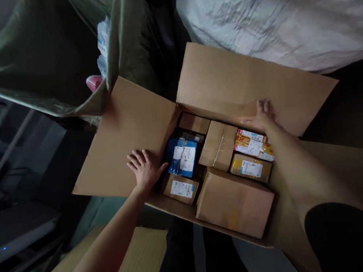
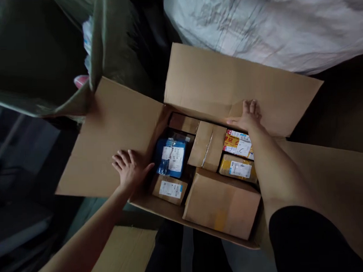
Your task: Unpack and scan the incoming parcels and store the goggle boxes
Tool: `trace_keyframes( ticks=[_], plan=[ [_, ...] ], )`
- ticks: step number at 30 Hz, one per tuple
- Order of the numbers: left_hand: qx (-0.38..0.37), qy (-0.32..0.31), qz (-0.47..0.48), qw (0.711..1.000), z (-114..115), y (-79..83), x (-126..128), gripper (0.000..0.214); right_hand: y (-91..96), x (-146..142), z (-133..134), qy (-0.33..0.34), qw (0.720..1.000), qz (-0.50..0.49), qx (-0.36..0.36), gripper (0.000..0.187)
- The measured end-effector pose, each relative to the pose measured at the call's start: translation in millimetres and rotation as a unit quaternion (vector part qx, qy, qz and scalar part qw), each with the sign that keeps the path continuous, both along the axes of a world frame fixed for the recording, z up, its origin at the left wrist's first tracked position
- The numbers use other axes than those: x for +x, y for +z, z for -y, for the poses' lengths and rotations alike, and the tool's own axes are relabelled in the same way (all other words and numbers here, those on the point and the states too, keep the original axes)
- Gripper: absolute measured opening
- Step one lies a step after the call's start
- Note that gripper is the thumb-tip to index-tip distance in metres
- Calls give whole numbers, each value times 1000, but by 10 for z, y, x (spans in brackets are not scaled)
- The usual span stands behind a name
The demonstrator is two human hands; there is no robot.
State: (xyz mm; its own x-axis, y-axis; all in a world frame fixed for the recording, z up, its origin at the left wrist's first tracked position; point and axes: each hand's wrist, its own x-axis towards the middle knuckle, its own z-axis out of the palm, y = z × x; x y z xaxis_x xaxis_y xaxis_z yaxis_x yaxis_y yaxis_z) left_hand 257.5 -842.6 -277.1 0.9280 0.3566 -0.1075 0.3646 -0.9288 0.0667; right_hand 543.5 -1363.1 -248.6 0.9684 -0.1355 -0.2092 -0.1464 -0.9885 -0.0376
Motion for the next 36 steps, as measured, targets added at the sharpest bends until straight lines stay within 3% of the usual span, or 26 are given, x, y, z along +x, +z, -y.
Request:
trace_keyframes(
  ticks=[2, 5, 11, 14, 17, 19, 23, 25, 28, 30, 36],
  plan=[
    [-3, 16, 24, 1000, 39, -171, 5, 123, -149, -3, -85, 1, 1000, 15, -24, 156],
    [3, 12, 27, 1000, -1, -308, -34, 113, -278, -75, -213, 11, 997, 44, -64, 148],
    [-26, 49, 36, 998, 88, -398, 23, 97, -251, -222, -340, 9, 992, 86, -97, 138],
    [-173, 126, 7, 977, 149, -447, 194, 92, -212, -253, -337, 18, 992, 86, -93, 134],
    [-352, 195, -55, 914, 57, -513, 346, 70, -215, -225, -305, 18, 993, 63, -93, 133],
    [-404, 205, -68, 889, -60, -551, 396, 58, -240, -181, -263, 26, 993, 64, -96, 135],
    [-461, 210, -52, 861, -241, -587, 399, 59, -304, -142, -175, 44, 991, 69, -104, 137],
    [-483, 222, -40, 846, -278, -597, 386, 55, -336, -166, -157, 51, 995, 19, -84, 123],
    [-491, 237, -37, 838, -304, -616, 383, 47, -383, -186, -157, 36, 992, -114, -28, 73],
    [-475, 234, -46, 847, -322, -627, 393, 45, -399, -159, -161, 14, 984, -179, -7, 52],
    [-410, 213, -88, 883, -443, -678, 394, 46, -317, -174, -263, -26, 987, -157, 20, 46]
  ],
)
